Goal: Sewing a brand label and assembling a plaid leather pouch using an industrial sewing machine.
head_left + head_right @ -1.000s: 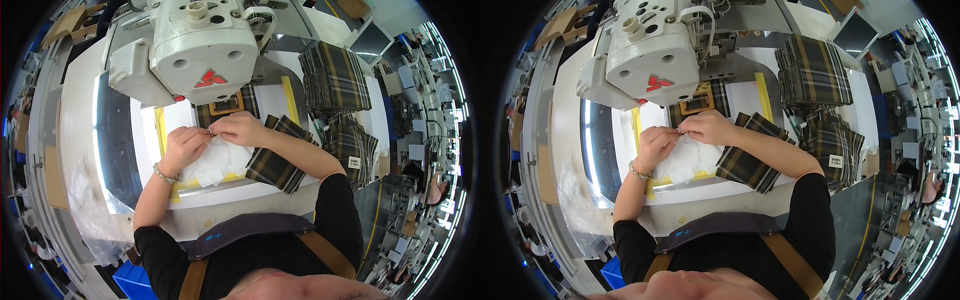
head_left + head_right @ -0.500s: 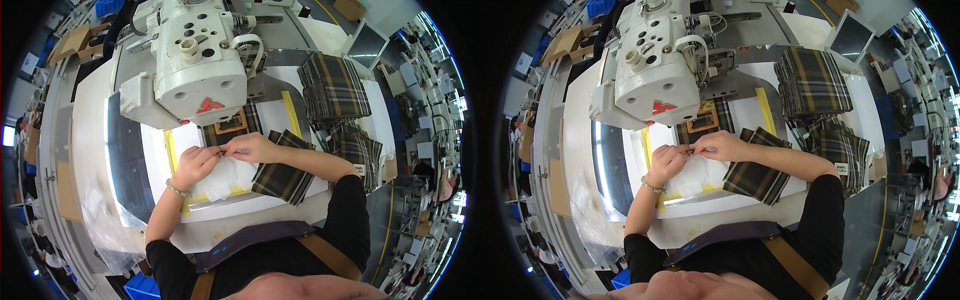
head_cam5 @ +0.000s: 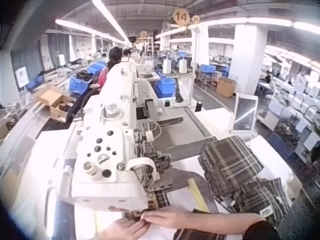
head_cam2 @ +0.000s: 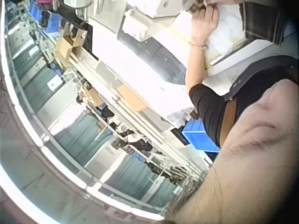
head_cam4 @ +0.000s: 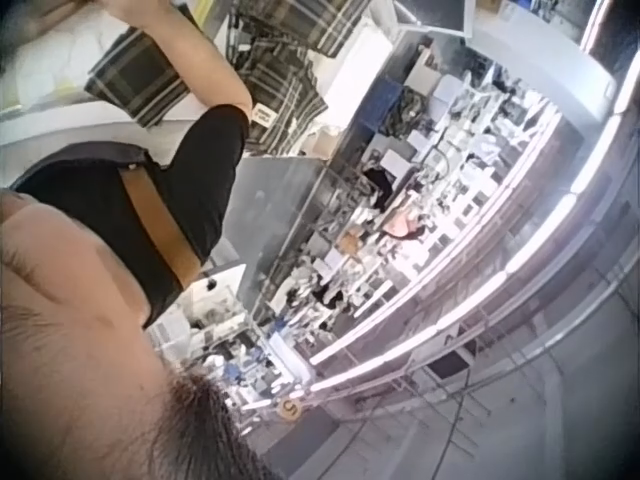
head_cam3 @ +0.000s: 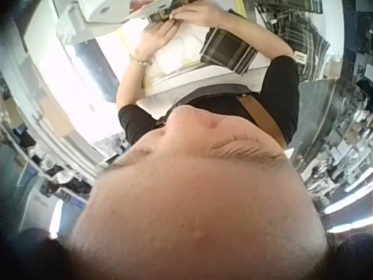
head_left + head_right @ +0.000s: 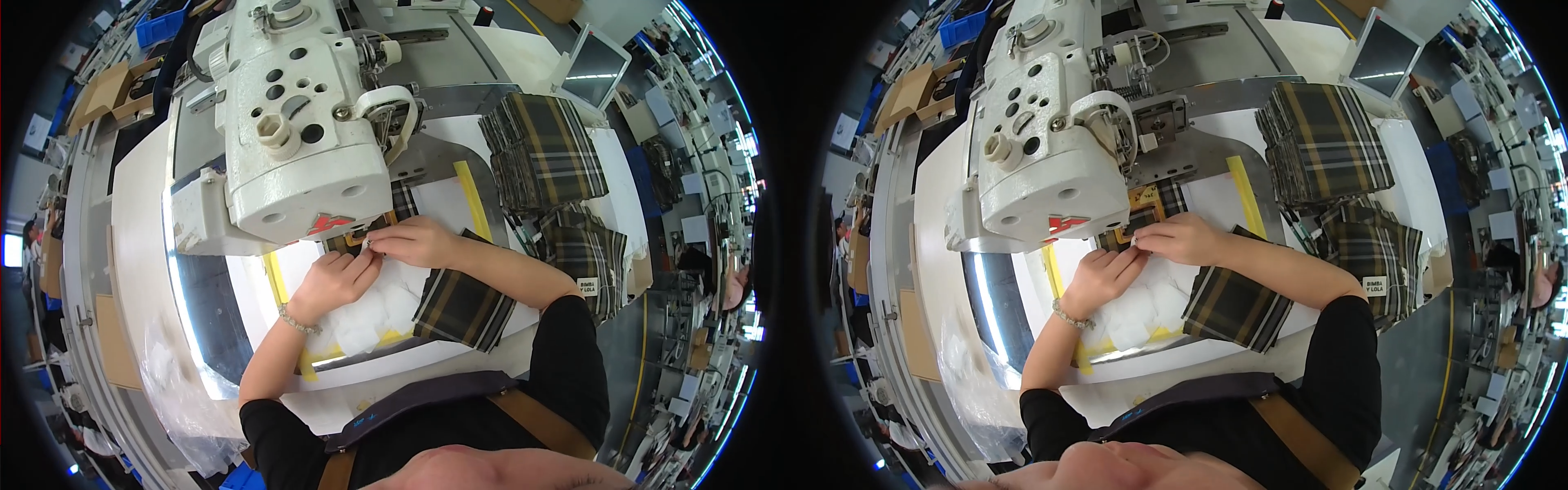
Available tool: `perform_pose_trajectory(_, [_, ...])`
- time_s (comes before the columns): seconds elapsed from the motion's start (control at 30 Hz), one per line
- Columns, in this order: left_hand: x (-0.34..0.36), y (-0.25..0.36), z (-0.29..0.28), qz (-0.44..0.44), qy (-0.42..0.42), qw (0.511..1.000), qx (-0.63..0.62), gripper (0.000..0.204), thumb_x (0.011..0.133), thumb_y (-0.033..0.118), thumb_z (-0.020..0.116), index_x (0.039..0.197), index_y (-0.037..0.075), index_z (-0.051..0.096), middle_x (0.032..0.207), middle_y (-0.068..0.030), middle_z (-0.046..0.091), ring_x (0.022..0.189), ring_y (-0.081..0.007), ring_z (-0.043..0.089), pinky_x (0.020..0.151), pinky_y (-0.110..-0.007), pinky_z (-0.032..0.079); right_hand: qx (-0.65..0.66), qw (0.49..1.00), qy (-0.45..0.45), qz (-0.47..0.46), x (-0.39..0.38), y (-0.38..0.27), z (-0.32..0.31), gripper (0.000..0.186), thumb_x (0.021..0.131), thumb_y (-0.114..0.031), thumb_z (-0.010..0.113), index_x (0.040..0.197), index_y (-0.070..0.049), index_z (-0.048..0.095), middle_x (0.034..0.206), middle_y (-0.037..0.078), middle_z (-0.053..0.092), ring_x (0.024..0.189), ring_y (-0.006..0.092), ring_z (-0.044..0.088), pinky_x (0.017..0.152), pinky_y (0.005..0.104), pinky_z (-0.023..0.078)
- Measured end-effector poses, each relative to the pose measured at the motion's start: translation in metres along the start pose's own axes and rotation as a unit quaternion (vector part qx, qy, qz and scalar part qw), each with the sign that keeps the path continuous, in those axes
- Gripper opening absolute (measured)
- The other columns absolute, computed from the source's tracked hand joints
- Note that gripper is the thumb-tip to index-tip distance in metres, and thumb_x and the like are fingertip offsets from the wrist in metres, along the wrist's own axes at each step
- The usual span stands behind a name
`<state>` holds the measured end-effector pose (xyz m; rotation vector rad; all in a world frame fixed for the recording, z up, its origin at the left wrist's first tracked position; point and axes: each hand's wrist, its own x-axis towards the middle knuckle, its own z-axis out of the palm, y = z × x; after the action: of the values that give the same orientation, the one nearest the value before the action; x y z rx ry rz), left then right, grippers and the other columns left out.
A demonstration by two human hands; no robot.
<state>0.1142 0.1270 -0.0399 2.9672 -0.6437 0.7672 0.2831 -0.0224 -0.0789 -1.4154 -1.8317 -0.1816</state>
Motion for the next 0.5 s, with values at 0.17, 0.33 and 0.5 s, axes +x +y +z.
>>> perform_pose_trajectory(0.17, [0.001,-0.006,0.002,-0.015,0.044,0.999,-0.024,0.027,0.074,0.008,0.064,0.101,0.008,0.066,0.092,0.0005,0.062,0.059,-0.0093,0.054,0.055,-0.023,0.045,0.029,0.996,0.045,0.068,0.001,0.005,0.001,0.022,0.072,-0.006,0.071,0.094,-0.01,0.068,0.101,0.002,0.069,0.079,0.0187,0.069,0.067,0.0297,0.058])
perform_pose_trajectory(0.33, [-0.005,-0.005,0.006,-0.056,0.045,0.997,-0.024,0.032,0.074,0.008,0.064,0.105,0.01,0.067,0.091,0.0015,0.06,0.06,-0.0104,0.055,0.056,-0.023,0.047,0.016,0.999,0.026,0.033,0.0,0.005,0.002,0.024,0.073,-0.005,0.071,0.096,-0.01,0.067,0.101,0.002,0.069,0.078,0.0192,0.069,0.066,0.0302,0.058])
perform_pose_trajectory(0.5, [-0.005,0.0,0.011,-0.076,0.027,0.996,-0.022,0.036,0.074,0.009,0.064,0.11,0.012,0.065,0.093,0.0004,0.058,0.06,-0.0113,0.056,0.056,-0.024,0.048,0.035,0.997,0.01,0.067,0.002,0.006,0.004,0.025,0.073,-0.005,0.071,0.098,-0.01,0.067,0.101,0.002,0.069,0.078,0.0198,0.068,0.065,0.0301,0.057])
